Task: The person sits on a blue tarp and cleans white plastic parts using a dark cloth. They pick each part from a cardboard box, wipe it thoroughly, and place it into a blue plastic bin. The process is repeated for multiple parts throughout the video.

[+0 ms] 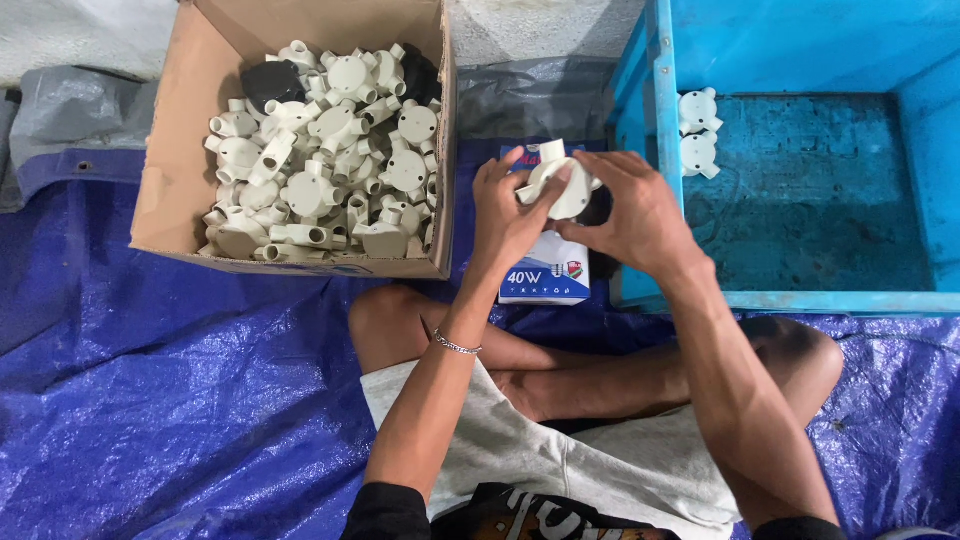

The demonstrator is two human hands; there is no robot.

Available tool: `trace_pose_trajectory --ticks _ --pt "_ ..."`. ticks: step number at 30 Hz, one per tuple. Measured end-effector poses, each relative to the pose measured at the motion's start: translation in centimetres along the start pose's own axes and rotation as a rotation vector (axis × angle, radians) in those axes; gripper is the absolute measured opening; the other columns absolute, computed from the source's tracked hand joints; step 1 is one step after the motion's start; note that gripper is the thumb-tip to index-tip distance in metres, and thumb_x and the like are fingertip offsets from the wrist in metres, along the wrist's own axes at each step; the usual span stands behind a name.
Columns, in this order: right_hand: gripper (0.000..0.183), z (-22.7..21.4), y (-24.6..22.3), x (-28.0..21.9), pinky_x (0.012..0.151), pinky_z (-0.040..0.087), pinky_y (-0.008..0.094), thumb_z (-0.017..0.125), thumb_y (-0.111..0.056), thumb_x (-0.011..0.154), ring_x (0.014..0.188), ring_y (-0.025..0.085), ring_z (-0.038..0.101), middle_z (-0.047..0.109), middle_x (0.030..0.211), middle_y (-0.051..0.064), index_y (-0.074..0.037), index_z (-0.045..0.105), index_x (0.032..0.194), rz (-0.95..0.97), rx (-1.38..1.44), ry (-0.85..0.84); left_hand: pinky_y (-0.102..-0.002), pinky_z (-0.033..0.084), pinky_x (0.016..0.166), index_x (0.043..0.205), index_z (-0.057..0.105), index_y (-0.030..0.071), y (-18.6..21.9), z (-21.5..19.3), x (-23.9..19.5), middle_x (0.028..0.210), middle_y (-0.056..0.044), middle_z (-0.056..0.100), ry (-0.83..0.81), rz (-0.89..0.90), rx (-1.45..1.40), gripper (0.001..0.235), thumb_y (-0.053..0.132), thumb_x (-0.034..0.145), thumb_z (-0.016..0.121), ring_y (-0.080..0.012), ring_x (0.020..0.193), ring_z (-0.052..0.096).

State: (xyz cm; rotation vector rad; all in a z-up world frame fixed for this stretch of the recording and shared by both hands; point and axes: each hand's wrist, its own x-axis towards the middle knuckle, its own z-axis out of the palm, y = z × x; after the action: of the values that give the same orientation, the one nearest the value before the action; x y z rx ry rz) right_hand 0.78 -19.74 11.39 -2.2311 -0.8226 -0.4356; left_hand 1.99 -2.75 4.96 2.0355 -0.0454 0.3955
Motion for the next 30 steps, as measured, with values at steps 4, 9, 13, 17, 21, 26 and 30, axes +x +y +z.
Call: trace_pose_trajectory --ticks 4,9,13,17,21,26,30 --pt "0.071 -3.7 0.5 -0.1 0.089 0.049 0.052 0.093 -0.023 0.065 0.105 0.049 0.062 0.067 0.111 0.029 0.014 0.064 0.119 0.013 -0.020 0.018 -0.062 0.031 0.109 0.084 0.072 0.000 3.7 0.9 1.4 0.126 -0.027 0.061 0.018 0.177 0.013 0.058 0.058 0.082 0.068 -0.0589 0.119 0.049" --pt "0.086 -9.3 3.6 -1.6 0.097 0.045 0.049 0.089 -0.042 0.071 0.115 0.042 0.060 0.065 0.127 0.029 0.014 0.062 0.131 0.020 -0.347 -0.007 -0.078 0.010 0.121 0.153 0.044 0.028 7.0 2.7 3.3 0.164 -0.014 -0.007 -0.303 0.578 0.366 0.088 0.052 0.084 0.092 -0.0510 0.151 -0.011" --pt "0.069 -11.4 6.8 -3.3 0.089 0.047 0.048 0.086 -0.026 0.071 0.111 0.042 0.061 0.068 0.121 0.025 0.008 0.065 0.128 0.116 -0.426 -0.122 -0.086 0.013 0.117 0.121 0.069 0.016 9.1 8.5 4.9 0.157 -0.017 0.003 -0.310 0.746 0.469 0.065 0.021 0.063 0.095 -0.0509 0.146 -0.009" --pt "0.071 -11.9 11.9 -5.2 0.087 0.044 0.045 0.088 -0.029 0.063 0.105 0.036 0.058 0.065 0.110 0.019 -0.002 0.067 0.126 0.350 -0.402 -0.256 -0.083 0.014 0.118 0.082 0.072 0.012 10.1 15.6 5.0 0.151 -0.021 0.031 -0.303 0.775 0.649 0.007 0.008 0.083 0.077 -0.0515 0.141 0.003" --pt "0.053 -10.4 20.7 -8.5 0.089 0.047 0.042 0.087 -0.042 0.060 0.101 0.034 0.061 0.074 0.099 0.007 -0.015 0.071 0.104 0.325 -0.540 -0.378 -0.076 0.005 0.119 0.080 0.076 0.016 8.4 21.5 4.4 0.148 -0.023 0.041 -0.397 0.656 0.703 0.007 0.014 0.074 0.079 -0.0536 0.143 0.007" --pt "0.041 -6.4 26.1 -10.6 0.083 0.058 0.048 0.078 -0.050 0.068 0.097 0.032 0.073 0.078 0.095 0.007 -0.024 0.079 0.098 0.823 -0.639 -0.624 -0.074 0.008 0.118 0.107 0.069 0.009 5.6 28.2 1.7 0.132 -0.020 0.058 -0.547 0.415 0.835 0.032 0.016 0.087 0.044 -0.0467 0.141 0.030" --pt "0.020 -3.0 33.4 -14.9 0.056 0.059 0.042 0.068 -0.034 0.080 0.075 0.023 0.076 0.077 0.078 0.002 -0.020 0.081 0.085 0.759 -0.980 -0.705 -0.076 0.004 0.116 0.128 0.065 0.016 1.8 33.5 -0.2 0.151 -0.017 0.043 -0.846 0.181 0.982 0.048 0.028 0.094 0.033 -0.0439 0.146 0.026"
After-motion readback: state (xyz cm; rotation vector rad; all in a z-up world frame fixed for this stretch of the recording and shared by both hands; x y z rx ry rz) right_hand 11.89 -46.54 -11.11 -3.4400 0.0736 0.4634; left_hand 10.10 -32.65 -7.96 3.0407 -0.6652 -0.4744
